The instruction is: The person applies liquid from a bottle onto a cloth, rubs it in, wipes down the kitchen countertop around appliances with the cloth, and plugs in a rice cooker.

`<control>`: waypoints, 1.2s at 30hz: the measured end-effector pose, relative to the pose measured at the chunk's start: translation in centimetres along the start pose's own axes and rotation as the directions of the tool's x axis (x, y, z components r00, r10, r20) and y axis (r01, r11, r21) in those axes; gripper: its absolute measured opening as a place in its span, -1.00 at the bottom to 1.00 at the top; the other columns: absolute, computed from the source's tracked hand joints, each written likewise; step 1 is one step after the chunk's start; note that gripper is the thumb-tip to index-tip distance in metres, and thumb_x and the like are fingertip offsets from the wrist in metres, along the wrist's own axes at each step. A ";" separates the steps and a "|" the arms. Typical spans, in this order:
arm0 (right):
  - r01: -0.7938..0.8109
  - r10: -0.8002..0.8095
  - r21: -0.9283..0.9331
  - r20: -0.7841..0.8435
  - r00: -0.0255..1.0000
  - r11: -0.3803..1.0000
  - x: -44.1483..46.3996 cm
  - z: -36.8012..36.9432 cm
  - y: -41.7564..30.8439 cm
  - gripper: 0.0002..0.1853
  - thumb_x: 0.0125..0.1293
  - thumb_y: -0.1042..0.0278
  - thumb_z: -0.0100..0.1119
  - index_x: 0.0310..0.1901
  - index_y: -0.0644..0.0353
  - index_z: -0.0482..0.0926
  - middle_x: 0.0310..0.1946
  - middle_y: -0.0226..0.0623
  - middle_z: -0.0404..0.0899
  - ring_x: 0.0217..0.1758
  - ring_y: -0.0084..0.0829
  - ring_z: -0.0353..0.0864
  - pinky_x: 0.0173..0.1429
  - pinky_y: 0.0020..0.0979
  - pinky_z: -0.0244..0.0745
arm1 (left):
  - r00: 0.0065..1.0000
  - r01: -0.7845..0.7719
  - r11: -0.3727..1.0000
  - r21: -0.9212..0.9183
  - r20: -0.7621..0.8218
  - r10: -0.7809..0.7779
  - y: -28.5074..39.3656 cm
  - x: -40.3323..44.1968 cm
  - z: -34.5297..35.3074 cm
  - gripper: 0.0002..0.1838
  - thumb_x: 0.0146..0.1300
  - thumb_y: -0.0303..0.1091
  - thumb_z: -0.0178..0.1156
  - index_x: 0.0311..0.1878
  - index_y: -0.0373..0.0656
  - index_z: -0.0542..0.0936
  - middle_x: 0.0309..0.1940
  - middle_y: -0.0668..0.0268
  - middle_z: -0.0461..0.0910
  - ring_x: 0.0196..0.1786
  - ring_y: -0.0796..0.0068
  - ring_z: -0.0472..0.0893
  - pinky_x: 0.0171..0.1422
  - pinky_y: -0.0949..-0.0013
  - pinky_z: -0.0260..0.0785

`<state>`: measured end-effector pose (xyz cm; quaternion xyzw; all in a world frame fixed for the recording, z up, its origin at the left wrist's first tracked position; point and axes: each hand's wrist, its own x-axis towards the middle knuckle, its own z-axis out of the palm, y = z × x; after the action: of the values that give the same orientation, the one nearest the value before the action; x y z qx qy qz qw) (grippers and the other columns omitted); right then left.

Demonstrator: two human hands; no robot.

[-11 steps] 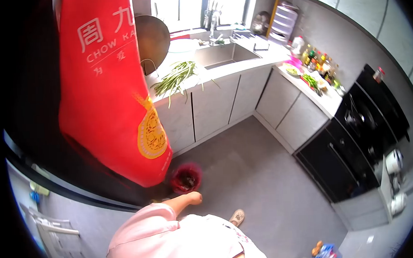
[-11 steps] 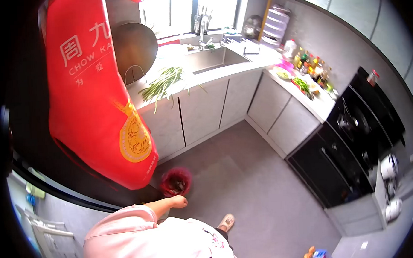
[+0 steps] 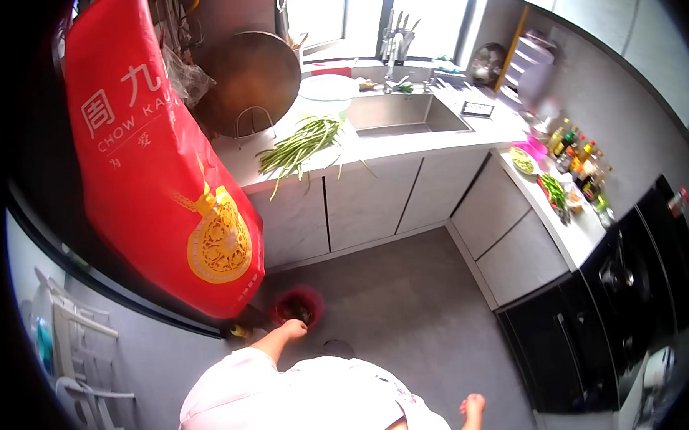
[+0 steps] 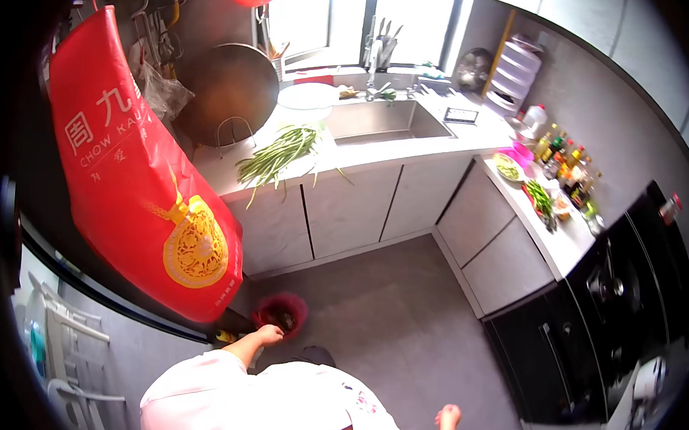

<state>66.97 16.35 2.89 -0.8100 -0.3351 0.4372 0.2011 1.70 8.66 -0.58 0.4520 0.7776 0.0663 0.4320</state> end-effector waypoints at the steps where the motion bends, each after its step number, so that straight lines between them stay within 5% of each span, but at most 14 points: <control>1: 0.003 -0.003 0.077 0.002 1.000 0.997 0.7 0.3 -5.4 -0.86 0.38 0.41 -0.13 -0.25 0.22 0.44 -0.65 -0.30 0.43 -0.77 -0.48 0.36 -0.74 -0.44 0.26 | 0.999 0.030 0.993 -0.118 -0.039 -0.034 1.9 -0.2 -0.7 -0.67 0.13 -0.24 0.17 -0.06 -0.10 0.70 -0.06 0.11 0.67 0.03 0.17 0.65 0.18 0.23 0.46; 3: 0.115 -0.118 0.039 0.068 0.991 0.993 4.7 3.1 -13.8 -0.89 0.36 0.42 -0.01 -0.17 0.19 0.51 -0.52 -0.35 0.50 -0.58 -0.56 0.48 -0.58 -0.48 0.42 | 0.989 0.000 0.968 -0.252 -0.143 -0.037 6.6 0.6 -4.3 -0.64 0.16 -0.27 0.17 0.02 -0.13 0.67 -0.01 0.11 0.66 0.08 0.20 0.64 0.22 0.25 0.45; 6: 0.257 -0.264 0.064 0.167 0.950 0.964 9.2 9.1 -21.7 -0.81 0.35 0.42 0.06 -0.04 0.22 0.55 -0.53 -0.34 0.55 -0.62 -0.56 0.51 -0.57 -0.49 0.45 | 0.949 -0.185 0.911 -0.369 -0.308 0.068 11.3 4.1 -7.4 -0.65 0.23 -0.33 0.12 0.07 -0.18 0.63 0.03 0.10 0.64 0.13 0.20 0.61 0.26 0.26 0.42; 8: 0.432 -0.392 -0.080 0.301 0.870 0.898 8.0 12.1 -28.2 -0.79 0.31 0.42 0.08 -0.08 0.24 0.61 -0.49 -0.30 0.62 -0.52 -0.53 0.60 -0.47 -0.45 0.54 | 0.815 -0.399 0.890 -0.221 -0.530 0.233 16.0 6.8 -11.1 -0.69 0.25 -0.36 0.12 0.03 -0.21 0.63 -0.03 0.10 0.65 0.08 0.15 0.62 0.22 0.24 0.44; 10: 0.758 -0.686 -0.191 0.331 0.648 0.624 13.2 19.0 -29.4 -0.78 0.28 0.41 0.11 -0.09 0.24 0.63 -0.47 -0.30 0.65 -0.48 -0.54 0.62 -0.39 -0.46 0.56 | 0.513 -0.612 0.790 0.022 -0.750 0.418 20.5 10.1 -17.0 -0.78 0.20 -0.53 0.16 -0.09 -0.25 0.63 -0.16 0.10 0.65 -0.06 0.14 0.64 0.10 0.24 0.49; 14: 0.808 -0.677 -0.135 0.479 0.560 0.573 11.0 24.6 -41.4 -0.78 0.29 0.37 0.15 -0.09 0.25 0.64 -0.42 -0.25 0.68 -0.37 -0.49 0.67 -0.25 -0.42 0.57 | 0.266 -0.660 0.718 0.221 -0.824 0.499 29.8 15.6 -28.4 -0.77 0.15 -0.60 0.17 -0.10 -0.23 0.62 -0.11 0.12 0.63 0.01 0.11 0.60 0.13 0.19 0.47; 17: 0.883 -0.750 -0.114 0.485 0.449 0.455 10.5 26.2 -47.7 -0.78 0.29 0.37 0.15 -0.09 0.26 0.63 -0.39 -0.18 0.68 -0.32 -0.43 0.69 -0.19 -0.41 0.56 | 0.249 -0.644 0.710 0.285 -0.799 0.547 33.1 19.5 -32.9 -0.76 0.17 -0.58 0.17 -0.08 -0.21 0.60 -0.03 0.14 0.60 0.06 0.09 0.57 0.16 0.19 0.45; 21: 0.842 -0.731 0.031 0.514 0.449 0.539 12.0 29.7 -55.7 -0.81 0.34 0.41 0.12 -0.10 0.26 0.64 -0.45 -0.32 0.65 -0.39 -0.58 0.62 -0.27 -0.49 0.53 | 0.413 -0.602 0.757 0.256 -0.712 0.568 34.1 25.5 -37.5 -0.63 0.23 -0.46 0.19 0.12 -0.25 0.52 0.17 0.07 0.49 0.22 0.03 0.47 0.30 0.15 0.35; 23: 0.848 -0.750 0.119 0.542 0.379 0.516 12.1 30.8 -59.5 -0.83 0.36 0.43 0.11 -0.11 0.26 0.64 -0.46 -0.38 0.63 -0.40 -0.64 0.58 -0.30 -0.53 0.51 | 0.543 -0.477 0.855 0.205 -0.696 0.470 33.7 27.8 -37.0 -0.46 0.28 -0.33 0.19 0.30 -0.28 0.36 0.34 -0.03 0.29 0.38 -0.02 0.30 0.46 0.13 0.17; 27: 0.785 -0.748 0.299 0.597 0.289 0.542 12.0 33.1 -70.5 -0.83 0.38 0.47 0.10 -0.09 0.27 0.64 -0.43 -0.37 0.64 -0.39 -0.62 0.60 -0.28 -0.57 0.54 | 0.612 -0.168 0.976 0.141 -0.761 0.215 32.9 29.6 -37.0 -0.32 0.33 -0.16 0.13 0.40 -0.33 0.22 0.46 -0.08 0.09 0.49 -0.04 0.10 0.57 0.11 -0.07; 30: 0.804 -0.776 0.385 0.614 0.145 0.454 13.1 37.2 -80.4 -0.81 0.38 0.49 0.10 -0.06 0.33 0.62 -0.37 -0.32 0.65 -0.37 -0.60 0.61 -0.25 -0.55 0.56 | 0.578 -0.170 0.985 -0.035 -0.813 0.071 31.6 29.6 -38.5 -0.36 0.35 -0.18 0.10 0.39 -0.33 0.24 0.46 -0.04 0.10 0.49 -0.03 0.11 0.56 0.10 -0.04; 35: 0.910 -0.875 0.403 0.471 -0.112 0.101 17.3 49.8 -96.3 -0.79 0.32 0.46 0.16 -0.06 0.33 0.63 -0.39 -0.26 0.66 -0.39 -0.56 0.62 -0.27 -0.52 0.52 | 0.450 -0.015 1.000 -0.024 -0.893 -0.015 32.3 29.5 -38.8 -0.44 0.27 -0.29 0.16 0.30 -0.31 0.36 0.37 -0.01 0.26 0.39 -0.03 0.25 0.49 0.08 0.07; 36: 0.927 -0.900 0.374 0.390 -0.194 -0.037 17.6 52.1 -99.0 -0.78 0.26 0.45 0.15 -0.09 0.30 0.63 -0.28 -0.10 0.65 -0.30 -0.22 0.64 -0.14 -0.30 0.55 | 0.424 -0.010 0.999 -0.034 -0.905 -0.027 32.9 29.6 -38.4 -0.46 0.25 -0.32 0.16 0.28 -0.32 0.38 0.35 -0.01 0.29 0.37 -0.04 0.28 0.48 0.09 0.08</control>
<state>-6.39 99.49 26.05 -0.1547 -0.8625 0.3520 0.3290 -11.64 61.38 21.29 0.3344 0.8890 0.3096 -0.0447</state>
